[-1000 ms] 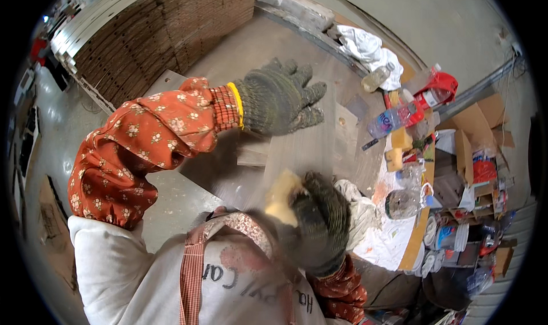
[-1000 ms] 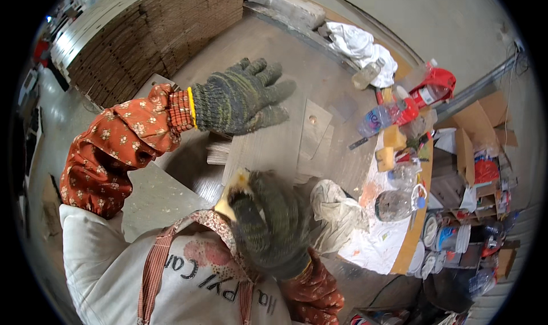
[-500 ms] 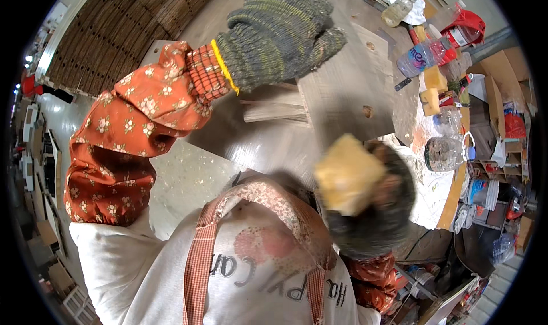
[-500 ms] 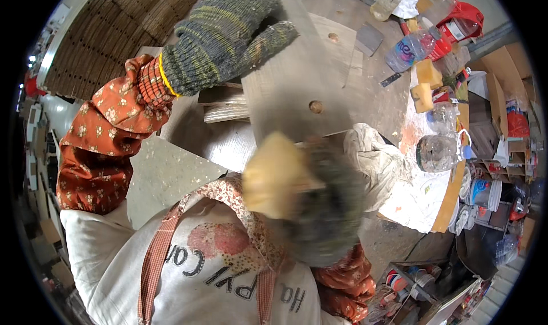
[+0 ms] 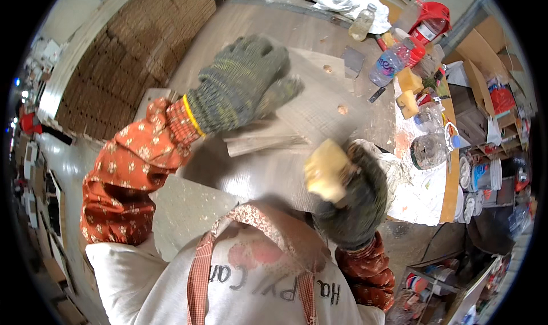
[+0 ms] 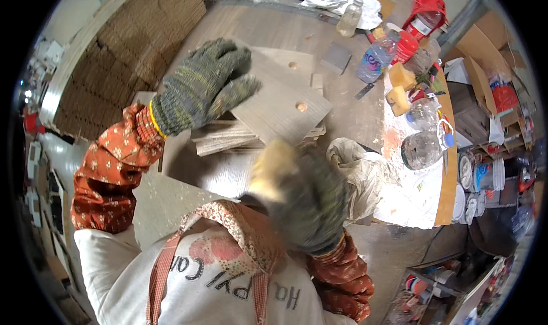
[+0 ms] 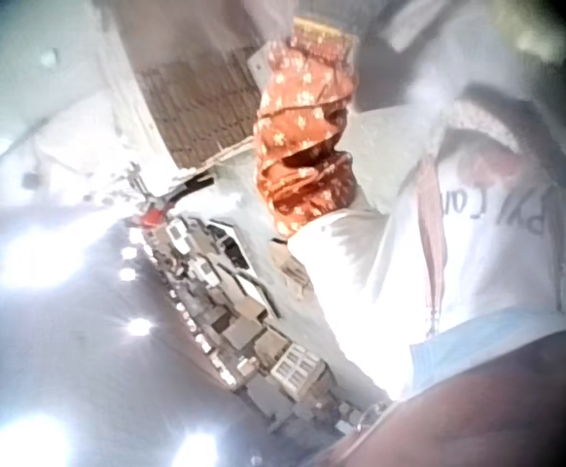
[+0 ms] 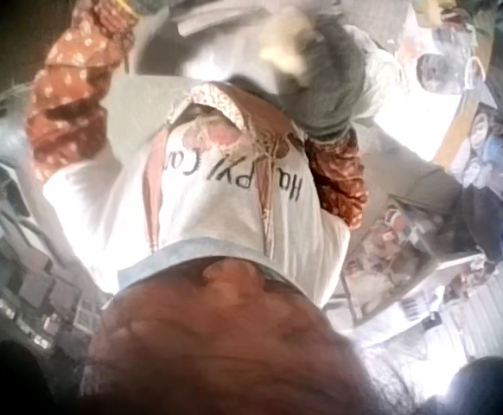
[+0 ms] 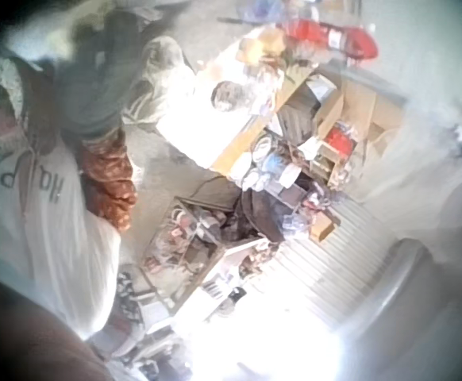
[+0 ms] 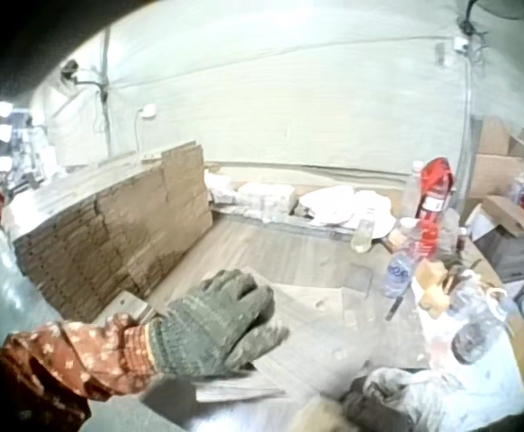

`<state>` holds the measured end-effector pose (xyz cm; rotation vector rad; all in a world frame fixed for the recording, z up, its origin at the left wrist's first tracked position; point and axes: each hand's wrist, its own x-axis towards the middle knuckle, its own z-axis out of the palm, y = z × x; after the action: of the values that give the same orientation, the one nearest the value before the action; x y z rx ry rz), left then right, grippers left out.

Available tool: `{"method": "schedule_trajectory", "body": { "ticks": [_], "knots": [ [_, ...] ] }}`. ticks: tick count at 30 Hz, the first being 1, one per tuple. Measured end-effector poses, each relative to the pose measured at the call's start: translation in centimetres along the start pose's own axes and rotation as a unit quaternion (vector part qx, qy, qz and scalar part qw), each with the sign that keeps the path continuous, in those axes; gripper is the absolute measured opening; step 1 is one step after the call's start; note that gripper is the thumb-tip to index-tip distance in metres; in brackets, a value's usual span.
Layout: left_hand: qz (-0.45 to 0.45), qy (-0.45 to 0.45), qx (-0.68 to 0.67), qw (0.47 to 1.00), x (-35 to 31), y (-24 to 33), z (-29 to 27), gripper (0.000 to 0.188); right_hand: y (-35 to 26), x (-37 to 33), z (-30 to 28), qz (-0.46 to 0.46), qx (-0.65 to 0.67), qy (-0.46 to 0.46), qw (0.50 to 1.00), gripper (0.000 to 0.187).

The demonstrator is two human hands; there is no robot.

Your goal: The person wipes individual wooden boards with a cloth and a sponge, handling them one at a time from a stack and placing them into a new pile.

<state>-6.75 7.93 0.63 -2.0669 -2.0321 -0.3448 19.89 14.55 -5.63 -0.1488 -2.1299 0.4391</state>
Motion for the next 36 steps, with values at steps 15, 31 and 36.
{"method": "schedule_trajectory", "body": {
  "ticks": [15,31,36],
  "knots": [
    [0.071,-0.020,-0.010,0.997,-1.9,-1.3,0.5,0.089,6.2,0.4,-0.8,0.146,0.016,0.111,0.983,0.061],
    [0.047,-0.029,0.046,0.997,-1.7,0.7,-0.5,0.077,6.3,2.6,-1.6,0.214,0.053,0.168,0.961,0.051],
    [0.050,-0.020,0.027,0.998,-1.5,1.1,-0.6,0.075,6.8,4.6,-2.3,0.122,0.048,0.141,0.981,0.050]
  ]
}}
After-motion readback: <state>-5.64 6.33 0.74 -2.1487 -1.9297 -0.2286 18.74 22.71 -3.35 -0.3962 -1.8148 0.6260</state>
